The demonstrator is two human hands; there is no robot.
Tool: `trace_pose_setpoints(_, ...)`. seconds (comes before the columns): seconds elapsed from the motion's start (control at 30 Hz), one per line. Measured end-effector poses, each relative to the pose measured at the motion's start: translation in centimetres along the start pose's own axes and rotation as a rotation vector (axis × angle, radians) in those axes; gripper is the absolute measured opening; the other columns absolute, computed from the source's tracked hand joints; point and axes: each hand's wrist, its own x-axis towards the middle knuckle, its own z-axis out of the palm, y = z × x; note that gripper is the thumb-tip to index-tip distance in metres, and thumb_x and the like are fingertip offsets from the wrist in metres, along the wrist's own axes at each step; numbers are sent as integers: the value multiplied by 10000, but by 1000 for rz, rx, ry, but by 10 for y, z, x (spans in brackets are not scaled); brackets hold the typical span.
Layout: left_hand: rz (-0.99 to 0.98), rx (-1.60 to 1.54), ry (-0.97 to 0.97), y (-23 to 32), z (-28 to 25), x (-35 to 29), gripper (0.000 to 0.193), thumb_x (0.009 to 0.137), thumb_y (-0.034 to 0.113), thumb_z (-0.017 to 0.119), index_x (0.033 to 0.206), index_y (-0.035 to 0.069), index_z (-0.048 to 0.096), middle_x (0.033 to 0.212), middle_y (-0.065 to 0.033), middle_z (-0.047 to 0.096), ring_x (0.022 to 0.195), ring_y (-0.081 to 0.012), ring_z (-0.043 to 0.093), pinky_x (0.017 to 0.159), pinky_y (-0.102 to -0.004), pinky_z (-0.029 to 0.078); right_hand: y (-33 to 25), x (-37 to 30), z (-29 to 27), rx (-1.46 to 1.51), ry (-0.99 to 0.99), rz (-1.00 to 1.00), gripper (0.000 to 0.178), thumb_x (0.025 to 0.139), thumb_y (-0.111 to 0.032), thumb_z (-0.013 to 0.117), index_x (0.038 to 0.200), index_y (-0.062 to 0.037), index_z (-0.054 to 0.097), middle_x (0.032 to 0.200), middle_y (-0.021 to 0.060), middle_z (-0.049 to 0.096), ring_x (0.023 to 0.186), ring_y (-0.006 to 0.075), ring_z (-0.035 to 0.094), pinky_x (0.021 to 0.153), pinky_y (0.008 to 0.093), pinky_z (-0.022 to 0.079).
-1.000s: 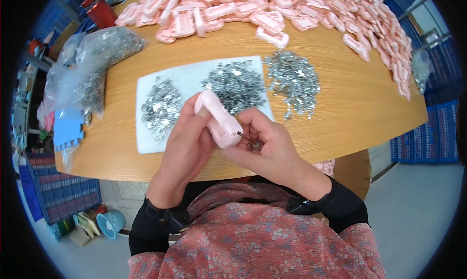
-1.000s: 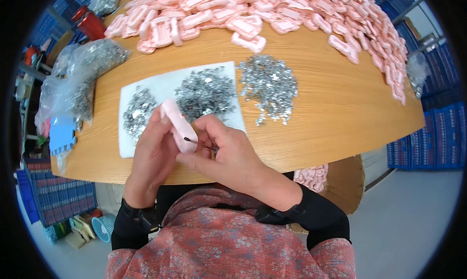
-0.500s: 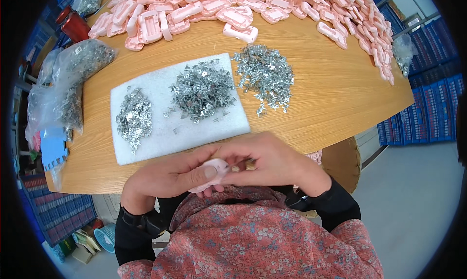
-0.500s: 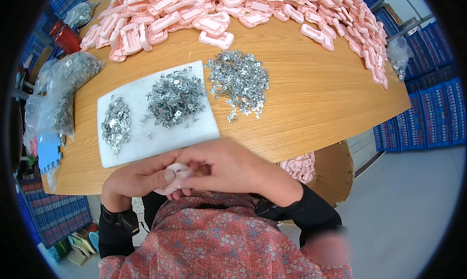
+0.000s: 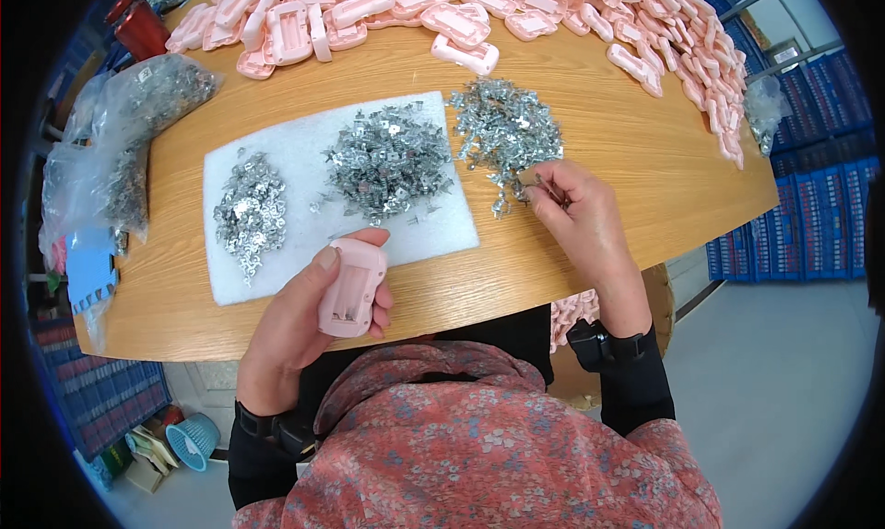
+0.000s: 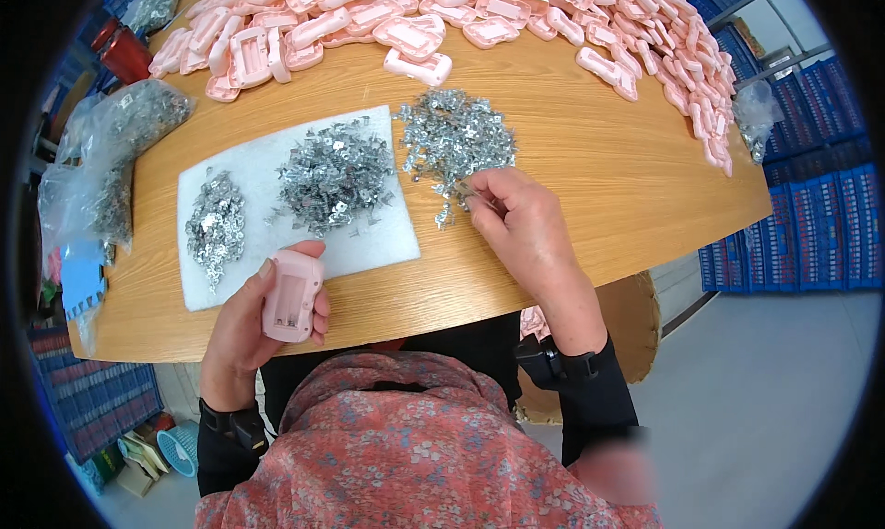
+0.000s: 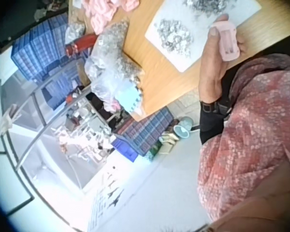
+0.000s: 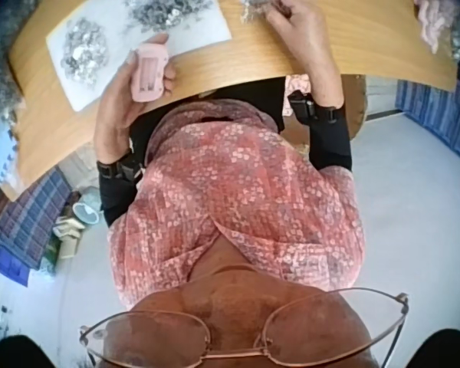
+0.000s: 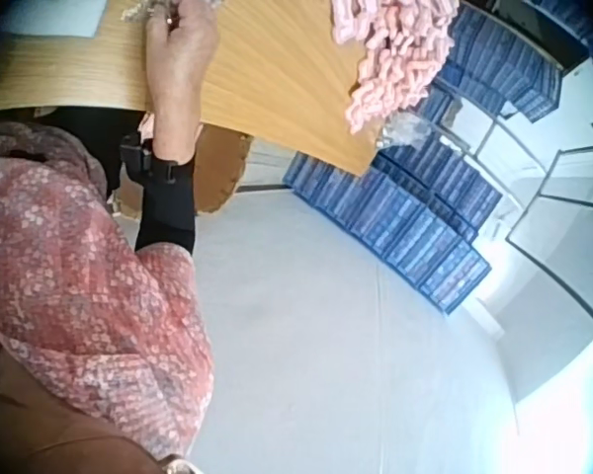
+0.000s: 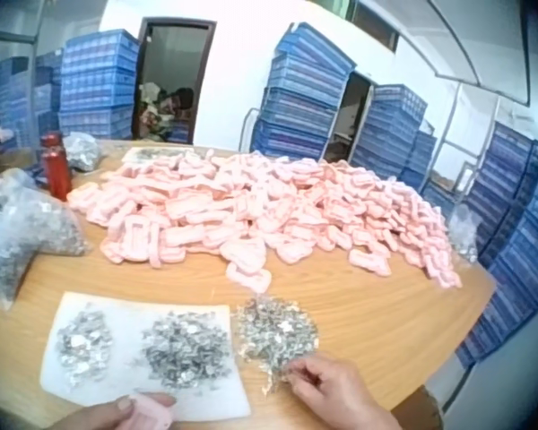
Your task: The person assembles pink plastic components by inserting small metal pins into them. They pick up a pink plastic piece, insert a metal pin from a pile on the table, and place the assembled unit aside. This process is repeated continuously throughout the video.
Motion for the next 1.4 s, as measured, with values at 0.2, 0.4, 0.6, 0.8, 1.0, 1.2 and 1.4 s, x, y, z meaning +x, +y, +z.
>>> trace_pose_setpoints(0.2, 33, -114, -40, -3, -6, 4, 583, 1043, 500, 370, 1419, 59, 426, 939, -131, 659, 797, -230, 672, 692, -350, 565, -17, -5, 8, -33, -108, -131, 101, 856, -25, 698, 951, -20, 666, 773, 38, 568, 660, 120, 549, 602, 261, 450)
trace_pose_setpoints(0.4, 45, -141, -37, -5, -7, 4, 573, 1034, 496, 402, 1407, 61, 425, 938, -130, 658, 797, -232, 671, 691, -348, 566, -43, -3, 56, -91, -155, -320, 99, 827, -104, 695, 917, -95, 653, 837, 105, 625, 765, 326, 648, 648, 413, 525)
trace_pose_setpoints(0.6, 71, -82, -38, -3, -6, 1, 499, 1014, 355, 510, 1413, 69, 423, 959, -102, 645, 823, -206, 662, 701, -332, 561, -49, -2, 76, -201, -77, -354, 78, 836, -147, 693, 869, -89, 652, 804, 88, 621, 706, 305, 646, 591, 405, 518)
trace_pose_setpoints(0.8, 163, 17, 81, 1, 8, 0, 497, 962, 133, 605, 1420, 82, 418, 975, -86, 646, 853, -170, 658, 731, -313, 564, -60, 2, 58, 24, -288, -183, 84, 803, -124, 697, 858, -81, 651, 769, 81, 634, 669, 282, 645, 564, 376, 498)
trace_pose_setpoints(1.0, 213, 92, 116, 4, 22, 14, 537, 933, 88, 628, 1423, 66, 407, 992, -106, 654, 878, -183, 666, 761, -325, 571, -70, 1, 50, -102, -394, -347, 143, 769, -135, 724, 852, -60, 636, 739, 77, 618, 621, 248, 627, 550, 353, 489)
trace_pose_setpoints(1.2, 156, -53, 66, -1, 14, 19, 501, 961, 99, 585, 1425, 60, 401, 1005, -116, 655, 880, -201, 672, 764, -345, 584, -68, 3, 53, 87, -399, -248, 145, 768, -113, 736, 871, -48, 656, 702, 65, 598, 585, 193, 598, 529, 319, 469)
trace_pose_setpoints(1.4, 85, -327, -55, 5, 5, 21, 493, 1059, 374, 315, 1424, 58, 417, 987, -147, 671, 856, -253, 691, 757, -399, 595, -68, 5, 49, 230, -441, -63, 161, 804, -98, 730, 924, -9, 667, 660, 26, 531, 580, 94, 497, 526, 279, 421)
